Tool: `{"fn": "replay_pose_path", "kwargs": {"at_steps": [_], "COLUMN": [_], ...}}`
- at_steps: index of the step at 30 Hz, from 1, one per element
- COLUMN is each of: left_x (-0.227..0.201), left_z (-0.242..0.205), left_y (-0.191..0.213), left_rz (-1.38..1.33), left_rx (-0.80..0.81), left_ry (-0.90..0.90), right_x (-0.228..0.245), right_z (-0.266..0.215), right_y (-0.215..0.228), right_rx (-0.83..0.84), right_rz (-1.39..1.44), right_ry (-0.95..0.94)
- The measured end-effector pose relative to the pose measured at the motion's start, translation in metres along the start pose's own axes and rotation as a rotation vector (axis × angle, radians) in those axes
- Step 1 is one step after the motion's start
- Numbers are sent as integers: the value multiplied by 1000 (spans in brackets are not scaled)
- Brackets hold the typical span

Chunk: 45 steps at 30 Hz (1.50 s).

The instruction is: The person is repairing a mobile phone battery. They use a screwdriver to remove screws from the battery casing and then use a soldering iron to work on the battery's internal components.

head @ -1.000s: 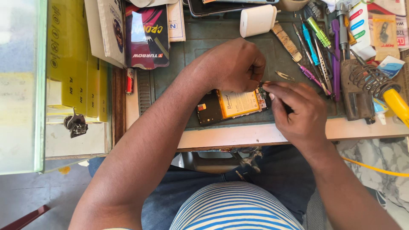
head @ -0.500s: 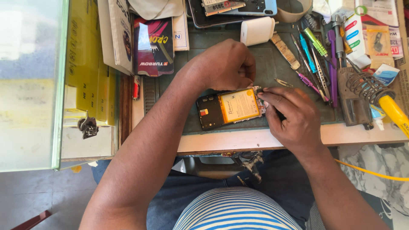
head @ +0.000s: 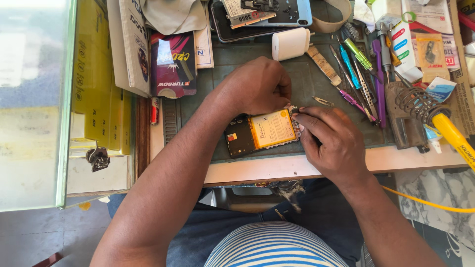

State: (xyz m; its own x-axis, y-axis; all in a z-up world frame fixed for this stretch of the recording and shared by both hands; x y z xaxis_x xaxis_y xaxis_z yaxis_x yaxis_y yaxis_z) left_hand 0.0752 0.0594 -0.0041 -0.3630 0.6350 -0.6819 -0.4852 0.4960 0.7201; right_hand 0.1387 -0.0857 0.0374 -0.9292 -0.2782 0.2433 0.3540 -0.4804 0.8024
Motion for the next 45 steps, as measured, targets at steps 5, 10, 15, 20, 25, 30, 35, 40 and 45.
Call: {"fn": "replay_pose_path", "kwargs": {"at_steps": [5,10,15,20,25,30,35,40,45], "left_x": [2,17,25,28,22,25,24,25,25], "left_z": [4,-11,-28,-29,-26,-28,-20,-16,-10], "left_y": [-2,23,26,21,20,17,8,2,-4], "left_rz": [-76,1,27,34,55,13,-56,-84,-112], "left_rx": [28,137,302,335,299,314,273,212,190], "left_ry": [-95,77,301,324,254,376,399,436,457], "right_x": [-1,-1,-1,-2,-3,-4,-4,-5,-5], "right_z": [0,0,1,1,0,0,0,1,1], "right_y": [1,1,1,1,0,-1,-1,0,0], "right_rx": [-2,-7,-12,-16,-6,-1,-4,-10,-10], "right_rz": [0,18,12,15,14,13,12,22,33], "right_ry": [-6,-21,-16,-14,-25,-26,-29,-32,-34]}}
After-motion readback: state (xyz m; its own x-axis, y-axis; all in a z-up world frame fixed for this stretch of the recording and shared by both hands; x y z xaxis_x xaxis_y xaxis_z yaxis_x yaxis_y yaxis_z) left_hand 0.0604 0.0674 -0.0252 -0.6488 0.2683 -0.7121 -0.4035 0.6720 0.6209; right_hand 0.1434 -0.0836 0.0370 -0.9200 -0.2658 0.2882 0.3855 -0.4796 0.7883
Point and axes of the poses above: each hand's wrist, its own z-axis towards the middle knuckle, its own y-axis out of the back of the hand, x = y × z, the point moved 9 cm from there along z, towards the middle knuckle, and after that the axes turned 7 degrees about -x, right-handed, at the moved point
